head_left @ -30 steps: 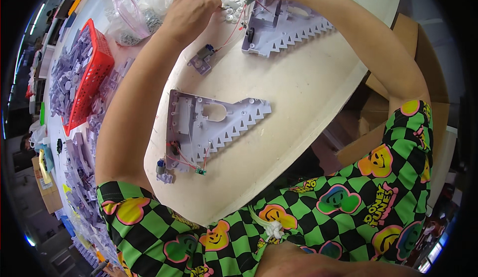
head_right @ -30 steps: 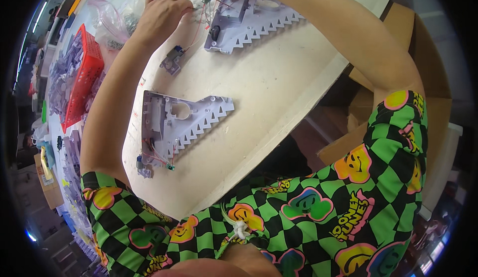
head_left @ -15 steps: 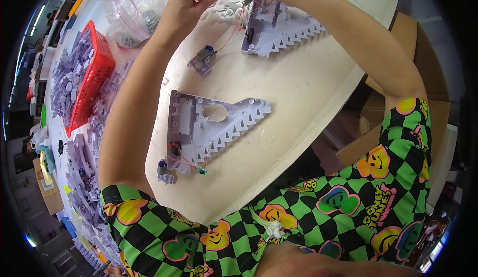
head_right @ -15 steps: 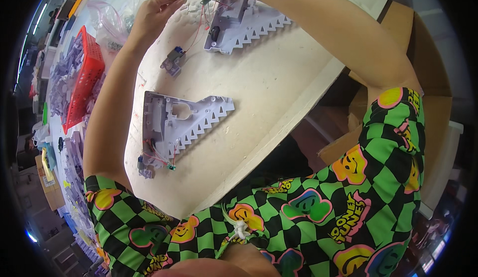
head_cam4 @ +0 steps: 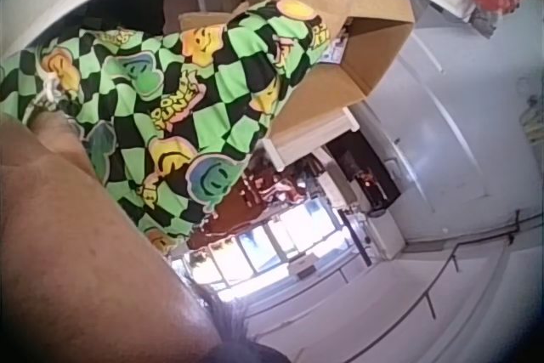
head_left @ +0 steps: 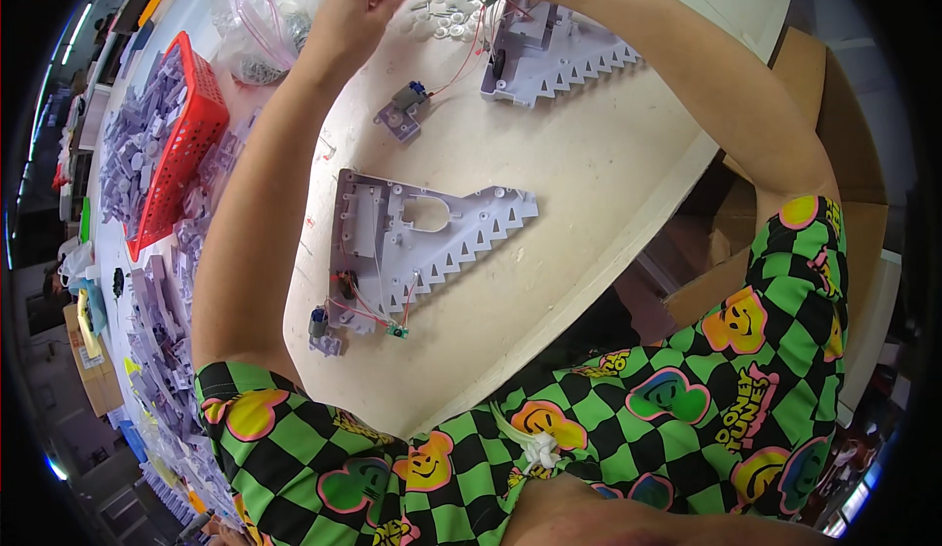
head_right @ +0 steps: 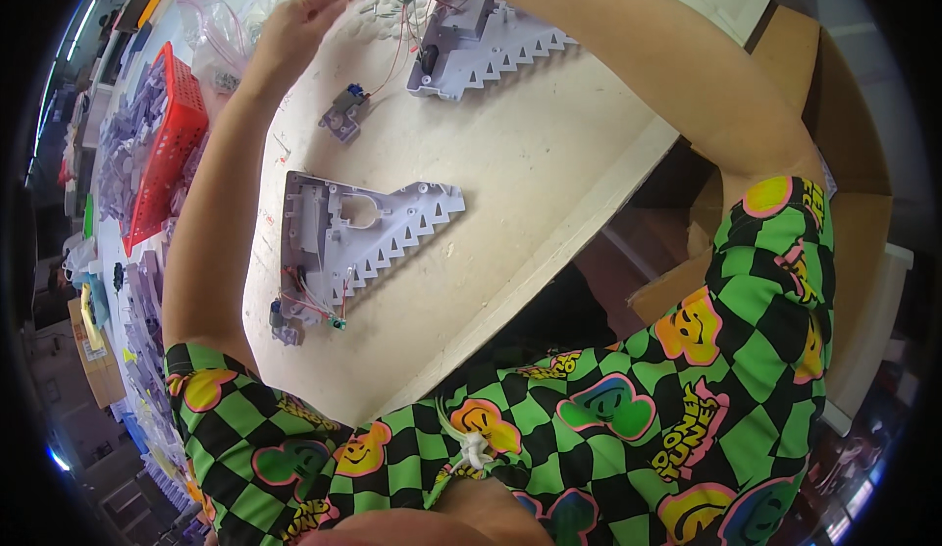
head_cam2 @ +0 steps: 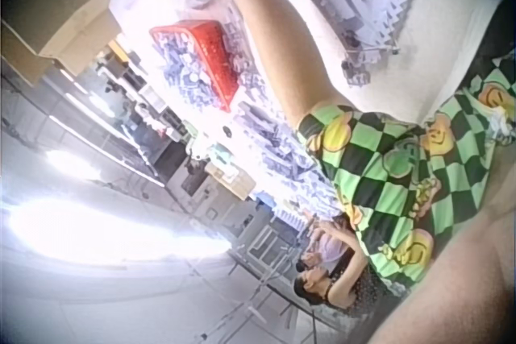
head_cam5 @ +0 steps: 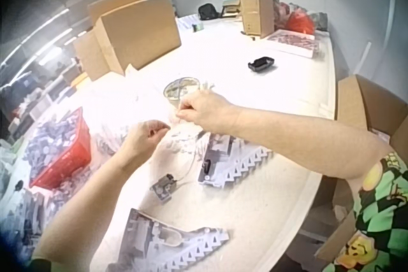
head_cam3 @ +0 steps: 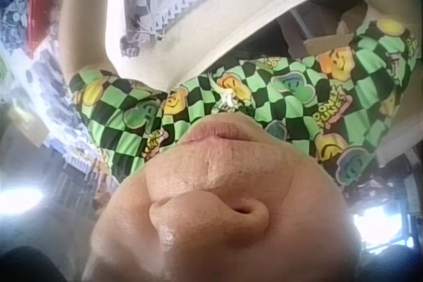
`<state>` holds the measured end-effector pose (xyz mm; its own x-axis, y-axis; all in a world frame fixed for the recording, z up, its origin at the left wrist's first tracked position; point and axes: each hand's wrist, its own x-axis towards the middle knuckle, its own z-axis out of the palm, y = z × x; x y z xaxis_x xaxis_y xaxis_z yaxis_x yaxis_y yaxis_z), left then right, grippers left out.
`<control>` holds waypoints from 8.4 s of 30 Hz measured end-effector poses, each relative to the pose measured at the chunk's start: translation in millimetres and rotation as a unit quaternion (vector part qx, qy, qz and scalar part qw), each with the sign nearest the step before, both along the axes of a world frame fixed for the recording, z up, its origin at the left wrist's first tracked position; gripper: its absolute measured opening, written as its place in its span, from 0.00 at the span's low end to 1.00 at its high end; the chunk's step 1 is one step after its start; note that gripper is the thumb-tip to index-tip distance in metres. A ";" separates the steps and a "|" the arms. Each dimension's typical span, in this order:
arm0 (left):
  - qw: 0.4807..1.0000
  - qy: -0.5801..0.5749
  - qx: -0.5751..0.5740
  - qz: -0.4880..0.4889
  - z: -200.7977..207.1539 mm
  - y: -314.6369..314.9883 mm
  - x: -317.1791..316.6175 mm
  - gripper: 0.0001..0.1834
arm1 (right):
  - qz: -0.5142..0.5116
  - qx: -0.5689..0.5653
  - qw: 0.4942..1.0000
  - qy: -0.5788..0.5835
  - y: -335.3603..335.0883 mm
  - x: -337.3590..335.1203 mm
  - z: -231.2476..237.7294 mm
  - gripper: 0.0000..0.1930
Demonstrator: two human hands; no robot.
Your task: The person installs electric motors and wiring harnesses into plastic toy housings, securing them with screws using an electric screwdriver.
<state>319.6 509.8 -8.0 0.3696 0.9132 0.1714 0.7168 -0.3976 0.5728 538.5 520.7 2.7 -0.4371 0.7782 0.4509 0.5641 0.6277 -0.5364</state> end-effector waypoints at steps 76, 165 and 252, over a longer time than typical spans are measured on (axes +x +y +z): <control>0.726 -0.581 -0.219 0.296 -23.7 -436.2 -216.9 0.05 | 0.330 0.094 0.939 -0.026 -328.7 -232.5 -32.9 0.03; 0.799 -0.531 -0.209 0.192 -19.9 -442.1 -201.5 0.14 | 0.377 0.295 0.867 0.137 -314.7 -237.3 -18.4 0.08; 0.972 0.058 0.081 0.214 -23.1 -384.2 -139.9 0.24 | 0.119 -0.005 0.973 -0.199 -252.4 -22.0 -0.8 0.27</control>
